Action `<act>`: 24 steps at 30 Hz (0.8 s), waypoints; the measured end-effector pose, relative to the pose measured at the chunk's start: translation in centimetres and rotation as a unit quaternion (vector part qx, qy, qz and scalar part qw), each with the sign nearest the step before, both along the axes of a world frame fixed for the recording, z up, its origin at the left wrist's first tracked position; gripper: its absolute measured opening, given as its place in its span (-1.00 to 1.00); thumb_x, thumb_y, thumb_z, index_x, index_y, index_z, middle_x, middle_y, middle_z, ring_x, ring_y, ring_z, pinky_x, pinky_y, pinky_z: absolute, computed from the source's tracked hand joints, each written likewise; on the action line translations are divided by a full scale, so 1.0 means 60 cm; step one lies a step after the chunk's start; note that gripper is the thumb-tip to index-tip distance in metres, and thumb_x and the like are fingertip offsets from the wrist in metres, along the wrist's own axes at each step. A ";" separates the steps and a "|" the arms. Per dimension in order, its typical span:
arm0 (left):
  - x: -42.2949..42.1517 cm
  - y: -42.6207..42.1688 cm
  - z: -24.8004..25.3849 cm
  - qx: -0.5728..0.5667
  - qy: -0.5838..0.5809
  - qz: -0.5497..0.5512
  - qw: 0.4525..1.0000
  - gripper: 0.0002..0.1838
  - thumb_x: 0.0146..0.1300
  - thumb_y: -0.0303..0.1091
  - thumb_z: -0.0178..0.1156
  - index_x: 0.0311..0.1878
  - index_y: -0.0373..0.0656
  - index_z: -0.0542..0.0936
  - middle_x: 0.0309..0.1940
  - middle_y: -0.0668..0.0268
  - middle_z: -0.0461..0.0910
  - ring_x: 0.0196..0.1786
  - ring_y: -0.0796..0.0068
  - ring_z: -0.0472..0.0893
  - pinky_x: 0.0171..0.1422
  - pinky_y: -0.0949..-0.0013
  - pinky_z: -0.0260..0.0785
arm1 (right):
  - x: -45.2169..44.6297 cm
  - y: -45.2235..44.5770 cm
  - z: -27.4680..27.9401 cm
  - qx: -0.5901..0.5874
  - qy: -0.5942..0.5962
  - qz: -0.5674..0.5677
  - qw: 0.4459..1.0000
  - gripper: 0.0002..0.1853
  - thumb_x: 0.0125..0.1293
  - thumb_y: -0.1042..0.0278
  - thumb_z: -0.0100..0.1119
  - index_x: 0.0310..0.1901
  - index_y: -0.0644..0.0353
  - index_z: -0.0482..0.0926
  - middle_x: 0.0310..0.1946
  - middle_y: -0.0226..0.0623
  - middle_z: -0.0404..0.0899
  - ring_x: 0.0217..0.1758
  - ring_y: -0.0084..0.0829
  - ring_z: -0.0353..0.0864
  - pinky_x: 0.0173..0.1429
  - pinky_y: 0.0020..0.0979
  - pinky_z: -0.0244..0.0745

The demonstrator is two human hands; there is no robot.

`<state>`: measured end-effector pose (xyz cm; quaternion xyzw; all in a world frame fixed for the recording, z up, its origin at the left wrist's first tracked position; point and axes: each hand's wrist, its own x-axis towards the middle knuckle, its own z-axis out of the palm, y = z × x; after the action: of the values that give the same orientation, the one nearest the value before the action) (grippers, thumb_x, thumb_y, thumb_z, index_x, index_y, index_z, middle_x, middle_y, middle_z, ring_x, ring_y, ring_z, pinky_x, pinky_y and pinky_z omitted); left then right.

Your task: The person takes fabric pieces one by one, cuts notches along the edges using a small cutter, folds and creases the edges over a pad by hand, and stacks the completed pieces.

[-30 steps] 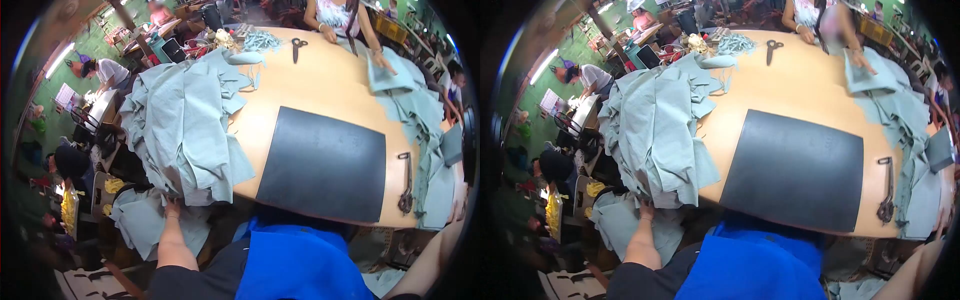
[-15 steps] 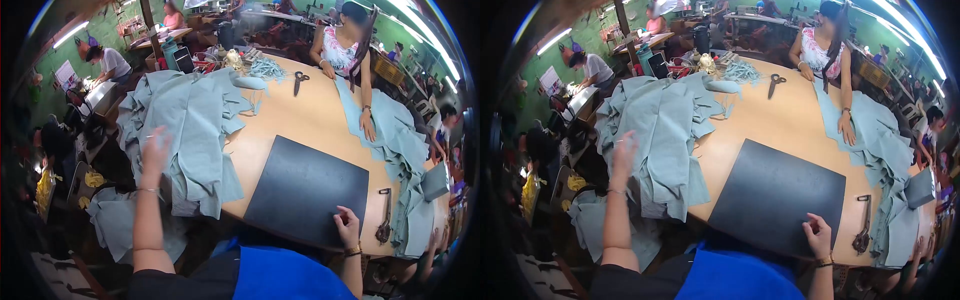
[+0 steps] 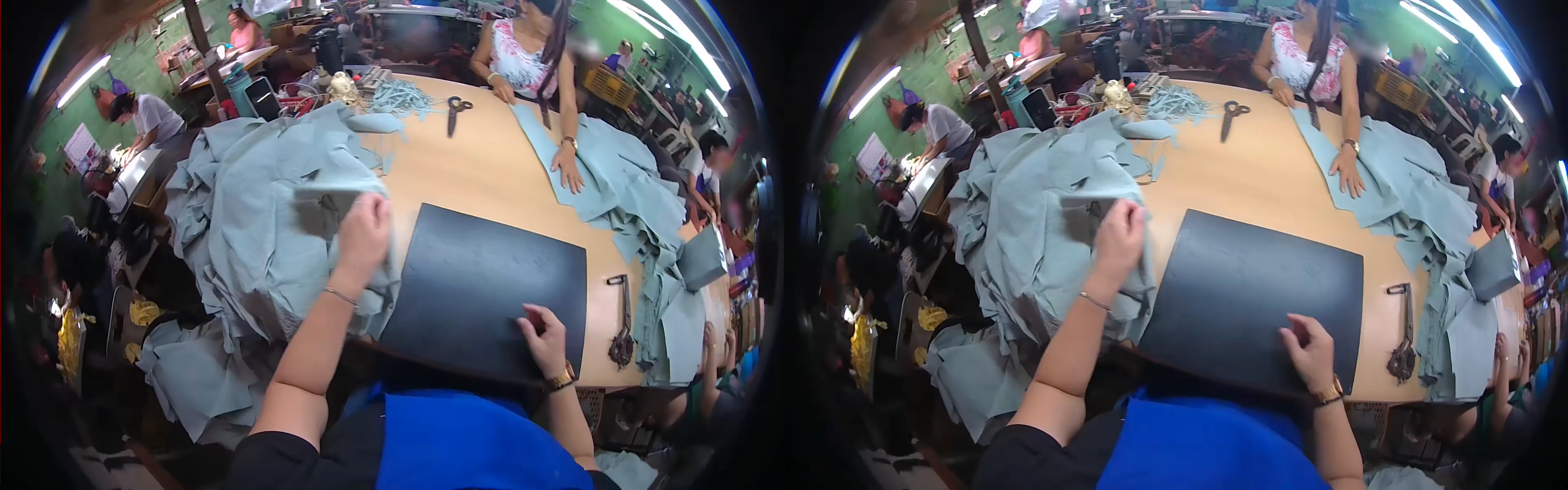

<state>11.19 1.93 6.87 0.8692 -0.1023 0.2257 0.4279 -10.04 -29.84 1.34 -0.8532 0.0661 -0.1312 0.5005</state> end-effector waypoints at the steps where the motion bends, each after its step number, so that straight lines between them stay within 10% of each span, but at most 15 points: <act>1: -0.016 -0.044 0.002 -0.034 0.009 -0.059 0.998 -0.80 0.42 -0.25 0.10 -0.17 -0.21 0.52 -0.28 0.03 0.60 -0.15 -0.04 0.61 -0.07 0.03 0.43 | 0.015 0.021 0.005 0.002 -0.030 0.043 0.999 -0.54 0.22 0.40 0.43 0.14 0.26 0.55 -0.30 -0.35 0.61 -0.27 -0.59 0.56 -0.15 -0.50 0.50; 7: -0.121 -0.203 -0.018 -0.072 0.034 -0.489 0.869 -0.72 0.37 -0.22 0.21 -0.02 -0.22 0.55 0.04 0.04 0.57 0.16 0.00 0.53 0.23 0.05 0.34 | 0.090 0.081 0.023 0.043 0.010 0.008 0.999 -0.06 0.11 0.25 0.52 0.45 0.20 0.15 -0.16 -0.11 0.61 -0.16 -0.35 0.63 -0.05 -0.35 0.57; 17: -0.175 -0.153 -0.091 0.321 0.051 -0.327 0.887 -0.25 0.29 0.22 0.18 0.44 0.03 0.38 0.54 -0.02 0.10 0.61 -0.09 0.00 0.51 -0.44 -0.19 | 0.016 -0.043 0.033 -0.353 -0.077 -0.152 0.920 -0.39 0.20 -0.03 0.38 0.20 0.12 0.50 0.13 -0.09 0.53 0.20 -0.10 0.51 0.26 -0.12 0.36; 24: -0.182 -0.146 -0.096 0.322 0.028 -0.355 0.877 -0.33 0.30 0.24 0.15 0.41 0.20 0.44 0.52 -0.01 0.16 0.58 -0.09 0.08 0.50 -0.45 -0.16 | 0.021 -0.057 -0.008 -0.267 -0.037 -0.159 0.950 -0.81 0.30 0.20 0.31 -0.22 0.12 0.64 -0.20 -0.29 0.64 -0.10 -0.24 0.62 -0.01 -0.22 0.46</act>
<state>0.27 -6.86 1.10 0.8704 -0.4586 -0.0113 0.1789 -8.78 -33.23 0.89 -0.9286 0.1444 -0.2536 0.2293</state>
